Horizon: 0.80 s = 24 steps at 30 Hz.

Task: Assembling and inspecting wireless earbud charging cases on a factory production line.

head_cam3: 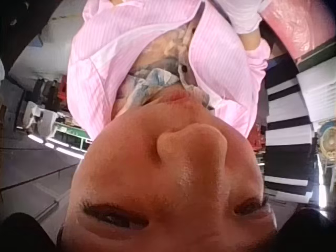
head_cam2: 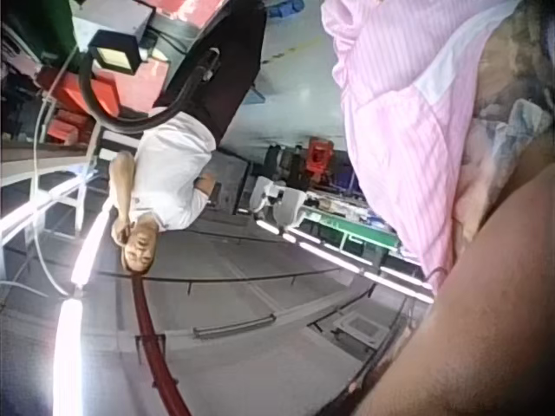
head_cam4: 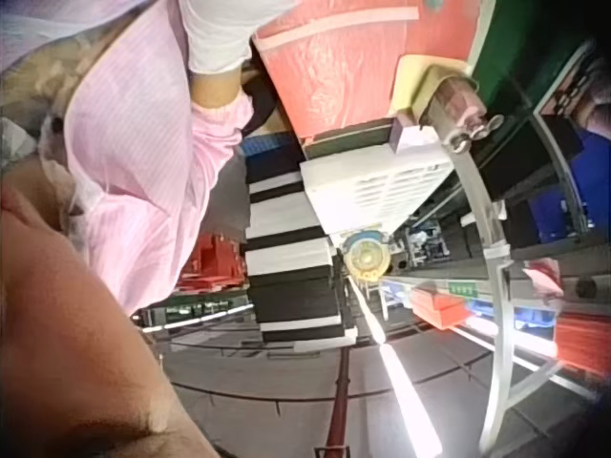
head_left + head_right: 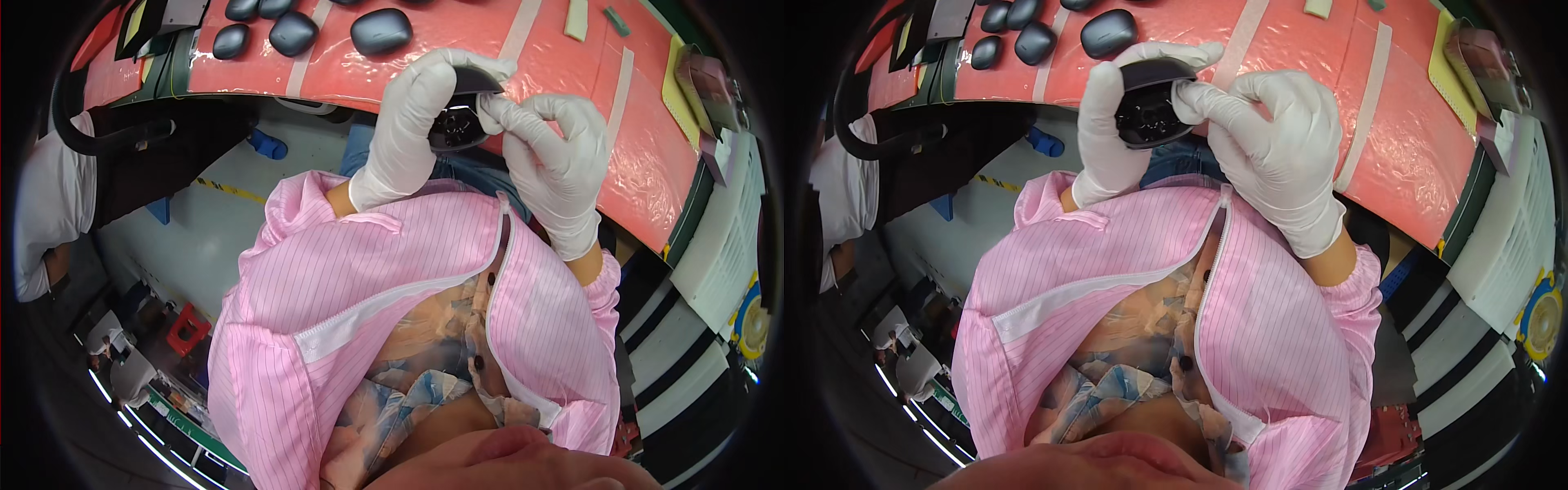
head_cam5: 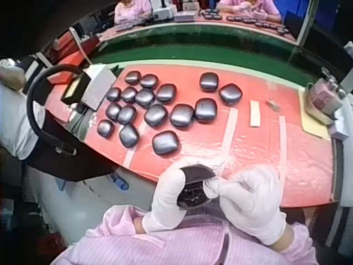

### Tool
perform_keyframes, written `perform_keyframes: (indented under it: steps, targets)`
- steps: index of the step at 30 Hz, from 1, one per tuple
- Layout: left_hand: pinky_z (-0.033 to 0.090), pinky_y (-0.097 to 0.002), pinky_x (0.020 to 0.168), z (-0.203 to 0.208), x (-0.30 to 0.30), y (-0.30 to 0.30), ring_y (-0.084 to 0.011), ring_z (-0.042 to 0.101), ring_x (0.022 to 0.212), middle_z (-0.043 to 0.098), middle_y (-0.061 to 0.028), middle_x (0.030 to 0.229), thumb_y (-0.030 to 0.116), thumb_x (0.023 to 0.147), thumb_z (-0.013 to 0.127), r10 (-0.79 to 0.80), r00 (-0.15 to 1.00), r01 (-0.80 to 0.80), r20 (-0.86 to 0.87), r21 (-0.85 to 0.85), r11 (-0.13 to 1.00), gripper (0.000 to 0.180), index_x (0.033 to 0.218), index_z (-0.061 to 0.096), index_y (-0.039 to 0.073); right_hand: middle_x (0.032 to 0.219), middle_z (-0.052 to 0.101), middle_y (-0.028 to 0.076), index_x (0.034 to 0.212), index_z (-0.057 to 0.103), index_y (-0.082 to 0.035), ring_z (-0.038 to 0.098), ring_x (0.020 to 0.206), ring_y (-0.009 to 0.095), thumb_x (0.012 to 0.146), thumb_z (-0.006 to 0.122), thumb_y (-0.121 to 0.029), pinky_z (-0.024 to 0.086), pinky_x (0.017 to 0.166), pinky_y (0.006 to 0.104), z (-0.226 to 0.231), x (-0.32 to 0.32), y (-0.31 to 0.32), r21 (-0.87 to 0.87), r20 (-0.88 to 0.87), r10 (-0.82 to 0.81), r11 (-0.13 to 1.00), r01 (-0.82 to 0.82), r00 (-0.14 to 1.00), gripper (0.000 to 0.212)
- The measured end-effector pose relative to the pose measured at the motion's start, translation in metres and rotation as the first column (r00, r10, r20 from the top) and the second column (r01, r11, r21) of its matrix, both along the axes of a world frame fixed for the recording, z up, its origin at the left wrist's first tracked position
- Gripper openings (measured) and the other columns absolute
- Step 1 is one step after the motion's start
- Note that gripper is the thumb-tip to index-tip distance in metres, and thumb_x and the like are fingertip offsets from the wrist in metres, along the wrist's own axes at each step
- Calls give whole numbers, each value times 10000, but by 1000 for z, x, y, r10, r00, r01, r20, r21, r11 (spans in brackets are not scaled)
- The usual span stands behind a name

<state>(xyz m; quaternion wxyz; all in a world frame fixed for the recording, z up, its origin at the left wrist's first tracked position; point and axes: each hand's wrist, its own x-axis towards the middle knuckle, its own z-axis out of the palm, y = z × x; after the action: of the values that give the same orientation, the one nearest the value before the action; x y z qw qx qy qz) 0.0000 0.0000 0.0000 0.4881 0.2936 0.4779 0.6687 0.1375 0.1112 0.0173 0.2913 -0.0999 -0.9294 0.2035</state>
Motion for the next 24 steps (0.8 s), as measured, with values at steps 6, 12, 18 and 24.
perform_keyframes:
  steps: [6,12,18,24]
  targets:
    - [473,-266,853,-10,13,7,-153,598,941,616,-157,1150,672,887,378,205,978,-201,-31,98,975,764,1144,565,-23,754,597,26,910,689,-61,553,690,180,731,668,71,427,598,305,0,3,-11,-304,-61,-206,936,179,977,223]
    - [457,-334,908,-22,17,16,-206,601,990,593,-183,1159,640,864,474,239,969,-246,71,117,962,733,1166,521,-26,719,557,73,861,647,-44,539,664,224,729,628,75,422,612,315,6,-21,-40,-185,-54,-89,980,77,995,179]
    - [519,-323,757,-12,5,6,-227,651,843,598,-224,1153,774,806,397,129,990,-134,55,112,985,891,1159,514,-36,889,601,70,942,648,33,570,807,157,843,544,-3,460,746,286,9,16,-19,-758,-92,151,631,-167,984,148]
    - [538,-289,647,-11,5,12,-215,666,751,612,-230,1133,804,796,346,107,994,-107,1,108,988,939,1167,507,-44,936,648,44,973,674,-20,559,732,119,834,547,47,425,664,217,-10,19,-8,-748,-156,-337,654,112,928,200]
